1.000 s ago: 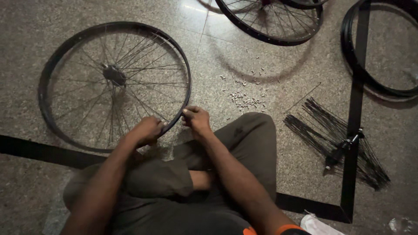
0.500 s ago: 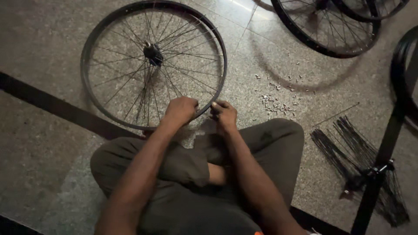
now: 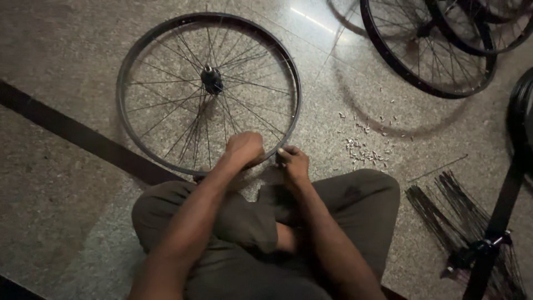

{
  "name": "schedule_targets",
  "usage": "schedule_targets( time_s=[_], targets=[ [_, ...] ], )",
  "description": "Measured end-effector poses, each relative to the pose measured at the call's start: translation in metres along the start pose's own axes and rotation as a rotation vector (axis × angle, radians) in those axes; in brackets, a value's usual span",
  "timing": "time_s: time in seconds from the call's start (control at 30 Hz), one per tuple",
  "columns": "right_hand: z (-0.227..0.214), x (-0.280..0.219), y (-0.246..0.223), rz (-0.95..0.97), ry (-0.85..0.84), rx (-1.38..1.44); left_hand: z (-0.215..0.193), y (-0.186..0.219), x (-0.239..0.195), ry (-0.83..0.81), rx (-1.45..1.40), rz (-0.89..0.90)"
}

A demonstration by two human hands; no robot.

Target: The person sits on the floor and installs spokes into a bicycle wheel rim. They pick up individual spokes and small metal nuts, insert the spoke ends into the rim holes, and secure them by hand. The process is repeated for multiple spokes around the wheel.

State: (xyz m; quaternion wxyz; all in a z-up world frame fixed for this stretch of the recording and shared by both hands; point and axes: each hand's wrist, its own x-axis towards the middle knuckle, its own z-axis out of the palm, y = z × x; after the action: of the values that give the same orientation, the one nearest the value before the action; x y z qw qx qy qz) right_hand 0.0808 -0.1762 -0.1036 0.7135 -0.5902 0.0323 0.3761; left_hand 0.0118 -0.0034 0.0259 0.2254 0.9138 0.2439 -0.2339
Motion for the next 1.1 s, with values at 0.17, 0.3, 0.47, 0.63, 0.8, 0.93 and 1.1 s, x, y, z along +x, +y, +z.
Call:
schedule_targets(
  time_s=[0.17,0.3,0.47,0.63,0.8,0.93,1.1],
  targets=[
    [0.005,-0.008,-0.003,0.027,-0.023,0.081,0.019,0.005,0.003,0.211,-0.213,0.043],
    [0.014,-0.016,-0.014,0.013,-0.064,0.103,0.046,-0.002,0.017,0.198,-0.371,-0.01],
    [0.017,-0.026,-0.026,-0.007,-0.032,0.088,0.053,-0.005,0.022,0.123,-0.674,-0.027],
    [0.022,-0.037,-0.032,-0.198,0.042,-0.044,0.031,-0.005,0.011,0.028,-0.958,0.024],
    [0.022,-0.04,-0.039,-0.298,0.1,-0.198,0.019,-0.001,0.003,0.019,-1.0,0.03],
    [0.025,-0.037,-0.045,-0.458,0.096,-0.265,0.011,0.002,0.002,0.017,-1.043,0.035],
    [0.031,-0.036,-0.047,-0.556,0.079,-0.271,0.014,0.002,0.001,0.016,-1.058,0.065]
  ],
)
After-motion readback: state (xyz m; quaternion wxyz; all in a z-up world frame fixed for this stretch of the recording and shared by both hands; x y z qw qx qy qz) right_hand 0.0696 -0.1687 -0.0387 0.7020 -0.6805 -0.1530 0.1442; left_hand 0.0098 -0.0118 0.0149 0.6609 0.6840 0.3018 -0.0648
